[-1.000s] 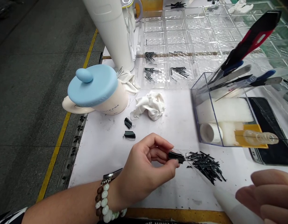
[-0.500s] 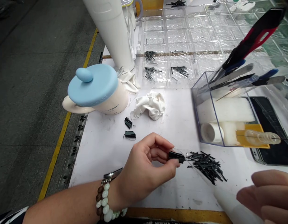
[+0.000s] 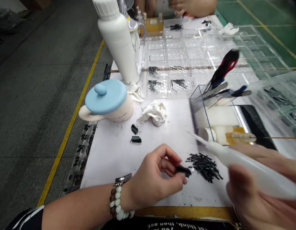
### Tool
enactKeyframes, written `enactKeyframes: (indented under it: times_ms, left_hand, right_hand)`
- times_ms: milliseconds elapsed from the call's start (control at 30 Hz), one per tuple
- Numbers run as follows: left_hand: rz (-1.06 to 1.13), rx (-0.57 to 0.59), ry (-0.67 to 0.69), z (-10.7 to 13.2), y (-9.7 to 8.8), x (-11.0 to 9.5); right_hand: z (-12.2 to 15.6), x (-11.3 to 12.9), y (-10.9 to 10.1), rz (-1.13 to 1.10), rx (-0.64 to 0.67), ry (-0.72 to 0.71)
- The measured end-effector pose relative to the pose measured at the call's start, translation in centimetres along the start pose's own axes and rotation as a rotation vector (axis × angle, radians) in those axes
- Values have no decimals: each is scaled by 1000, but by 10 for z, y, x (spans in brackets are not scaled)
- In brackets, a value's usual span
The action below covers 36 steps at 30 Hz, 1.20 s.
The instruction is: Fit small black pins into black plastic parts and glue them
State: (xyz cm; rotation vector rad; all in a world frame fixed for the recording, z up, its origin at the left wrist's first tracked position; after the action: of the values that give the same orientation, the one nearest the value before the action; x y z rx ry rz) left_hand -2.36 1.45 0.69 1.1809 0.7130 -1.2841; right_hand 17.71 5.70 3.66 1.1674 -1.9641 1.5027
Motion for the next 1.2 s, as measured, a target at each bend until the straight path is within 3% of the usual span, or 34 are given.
enactKeyframes:
  times_ms: [100, 200, 367, 567, 633, 733, 933, 1067, 1200]
  left_hand:
    - [-86, 171, -23, 14, 13, 7]
    - [-173, 314, 17, 25, 23, 19]
    - [-212, 603, 37, 24, 26, 40]
    - [-198, 711, 5, 20, 23, 45]
    - [-171, 725, -25, 22, 22, 45]
    - [-107, 738, -59, 23, 21, 46]
    - [-14, 728, -53, 18, 20, 46]
    - [-23, 706, -26, 13, 17, 43]
    - [-43, 700, -13, 11, 14, 37]
  right_hand:
    - [-9, 11, 27, 38, -172, -144]
    - [-12, 11, 51, 123, -90, -190]
    - [-16, 0, 76, 278, 54, -96]
    - [-22, -1, 96, 461, 183, 41]
    - [-20, 1, 91, 489, 207, 51]
    - [-7, -1, 65, 506, 245, 4]
    - [19, -21, 2, 479, 470, -311]
    - [23, -35, -3, 458, 539, -402]
    - [25, -40, 6, 422, 531, -378]
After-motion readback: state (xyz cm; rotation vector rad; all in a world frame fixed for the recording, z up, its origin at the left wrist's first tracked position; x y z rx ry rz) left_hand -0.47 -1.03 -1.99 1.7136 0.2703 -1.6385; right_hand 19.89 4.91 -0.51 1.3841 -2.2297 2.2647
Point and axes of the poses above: each hand's wrist, its own z-axis away from the middle knuckle, its own y-axis out of the palm, x = y × z, the point moved 1 cm from there along -z, towards the middle knuckle, and after that the axes turned 10 degrees about y, right-handed, at the moved point
